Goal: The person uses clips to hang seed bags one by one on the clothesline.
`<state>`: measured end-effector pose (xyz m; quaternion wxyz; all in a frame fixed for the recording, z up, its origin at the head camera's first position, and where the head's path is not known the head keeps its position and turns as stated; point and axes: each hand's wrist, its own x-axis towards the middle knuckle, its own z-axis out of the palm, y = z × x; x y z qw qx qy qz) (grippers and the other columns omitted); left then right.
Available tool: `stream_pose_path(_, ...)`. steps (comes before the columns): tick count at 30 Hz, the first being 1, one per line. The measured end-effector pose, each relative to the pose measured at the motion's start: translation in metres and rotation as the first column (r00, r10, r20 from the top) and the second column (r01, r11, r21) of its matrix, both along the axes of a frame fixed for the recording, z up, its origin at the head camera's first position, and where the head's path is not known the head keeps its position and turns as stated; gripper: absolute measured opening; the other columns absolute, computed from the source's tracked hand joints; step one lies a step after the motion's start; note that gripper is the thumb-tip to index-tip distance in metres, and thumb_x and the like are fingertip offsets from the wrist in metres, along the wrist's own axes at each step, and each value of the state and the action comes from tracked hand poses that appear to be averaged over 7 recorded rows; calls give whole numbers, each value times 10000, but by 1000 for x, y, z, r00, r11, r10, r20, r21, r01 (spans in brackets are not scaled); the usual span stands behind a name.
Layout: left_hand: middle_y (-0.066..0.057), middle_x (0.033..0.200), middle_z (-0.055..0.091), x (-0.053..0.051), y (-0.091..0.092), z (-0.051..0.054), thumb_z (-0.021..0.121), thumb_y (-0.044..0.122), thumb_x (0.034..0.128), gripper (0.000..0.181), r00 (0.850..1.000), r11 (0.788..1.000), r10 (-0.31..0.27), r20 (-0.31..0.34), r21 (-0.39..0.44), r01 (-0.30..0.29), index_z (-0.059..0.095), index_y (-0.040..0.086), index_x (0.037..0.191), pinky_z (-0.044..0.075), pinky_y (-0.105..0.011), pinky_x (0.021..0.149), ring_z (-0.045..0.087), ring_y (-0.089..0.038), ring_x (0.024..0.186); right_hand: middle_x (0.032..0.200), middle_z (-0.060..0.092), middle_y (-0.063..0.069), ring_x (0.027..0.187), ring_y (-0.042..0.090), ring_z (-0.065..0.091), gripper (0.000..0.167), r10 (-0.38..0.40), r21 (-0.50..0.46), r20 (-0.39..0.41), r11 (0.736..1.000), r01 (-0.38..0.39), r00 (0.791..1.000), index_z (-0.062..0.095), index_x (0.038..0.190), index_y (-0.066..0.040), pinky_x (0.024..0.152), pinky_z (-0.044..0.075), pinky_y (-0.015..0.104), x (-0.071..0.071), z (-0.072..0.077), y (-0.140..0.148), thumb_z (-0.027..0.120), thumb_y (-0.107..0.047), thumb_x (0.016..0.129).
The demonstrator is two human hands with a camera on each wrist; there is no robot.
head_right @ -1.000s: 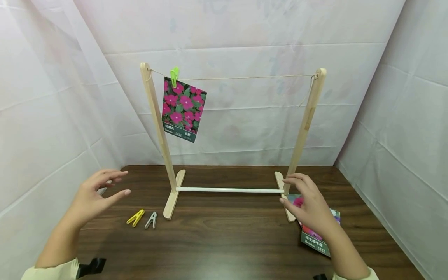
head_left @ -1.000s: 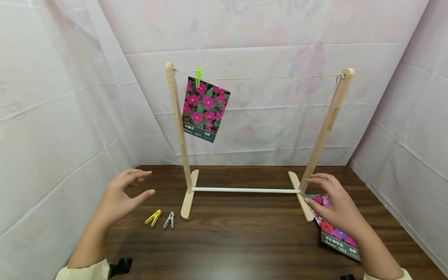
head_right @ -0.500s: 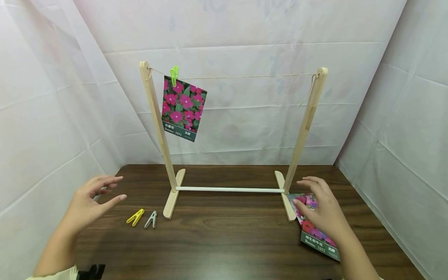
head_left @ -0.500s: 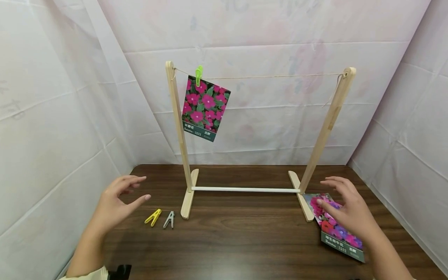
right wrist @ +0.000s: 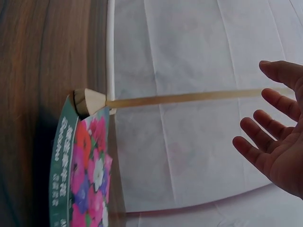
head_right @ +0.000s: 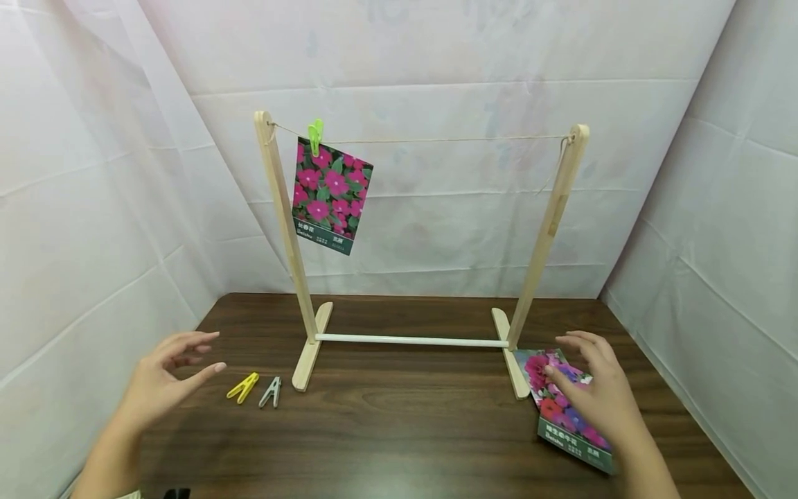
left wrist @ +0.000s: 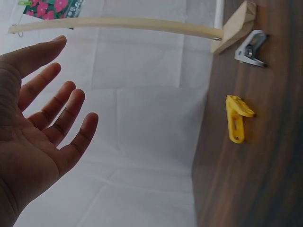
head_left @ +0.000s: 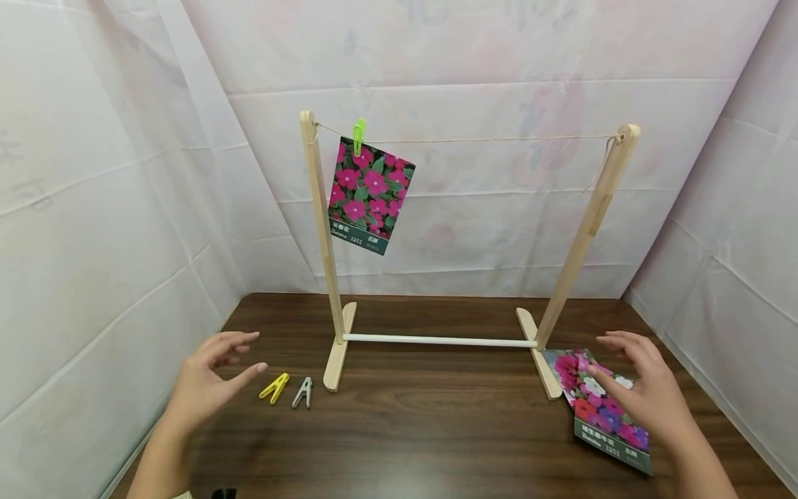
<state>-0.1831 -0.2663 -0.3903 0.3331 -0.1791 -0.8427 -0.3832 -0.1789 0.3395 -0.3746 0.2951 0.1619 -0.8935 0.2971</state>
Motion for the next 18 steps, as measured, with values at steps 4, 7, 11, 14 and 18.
stream_pose_path(4, -67, 1095, 614, 4, -1, -9, 854, -75, 666, 512, 998, 1000, 10, 59, 18, -11, 687, 12, 1142, 461, -75, 761, 549, 17, 922, 1243, 522, 157, 1069, -48, 369, 506, -38, 11, 13, 999, 38, 999, 610, 1185, 10, 805, 305, 63, 2, -5, 7, 841, -39, 737)
stream_pose_path(7, -49, 1122, 598, 7, -2, -15, 850, -30, 704, 499, 993, 1000, 27, 117, 10, -28, 673, 18, 1168, 461, -74, 768, 541, 10, 940, 1228, 516, 172, 1041, -67, 373, 513, -50, 13, 39, 999, 50, 998, 602, 1191, 21, 790, 322, 41, 2, -9, 14, 838, -35, 739)
stream_pose_path(11, -64, 1164, 583, 8, -5, -24, 848, 18, 731, 506, 984, 999, 43, 171, -14, -41, 653, 22, 1198, 457, -74, 770, 533, -20, 964, 1211, 499, 179, 996, -149, 367, 506, -62, -22, 80, 998, 64, 995, 588, 1199, 45, 766, 346, -30, 4, -17, 22, 825, -23, 756)
stream_pose_path(14, -95, 1182, 586, 8, -8, -32, 854, 35, 727, 526, 980, 999, 48, 191, -32, -43, 643, 20, 1209, 481, -108, 761, 514, 9, 978, 1206, 490, 181, 974, -194, 360, 496, -90, -66, 120, 993, 98, 989, 578, 1203, 58, 744, 367, -30, 7, -24, 27, 814, -23, 774)
stream_pose_path(18, -104, 1184, 599, 6, -12, -43, 866, 65, 720, 542, 974, 998, 55, 221, -53, -45, 644, 37, 1213, 531, -190, 745, 517, 10, 982, 1224, 474, 209, 959, -143, 433, 500, -153, -91, 216, 980, 175, 964, 559, 1234, 57, 705, 397, -11, 12, -34, 36, 796, -101, 823)
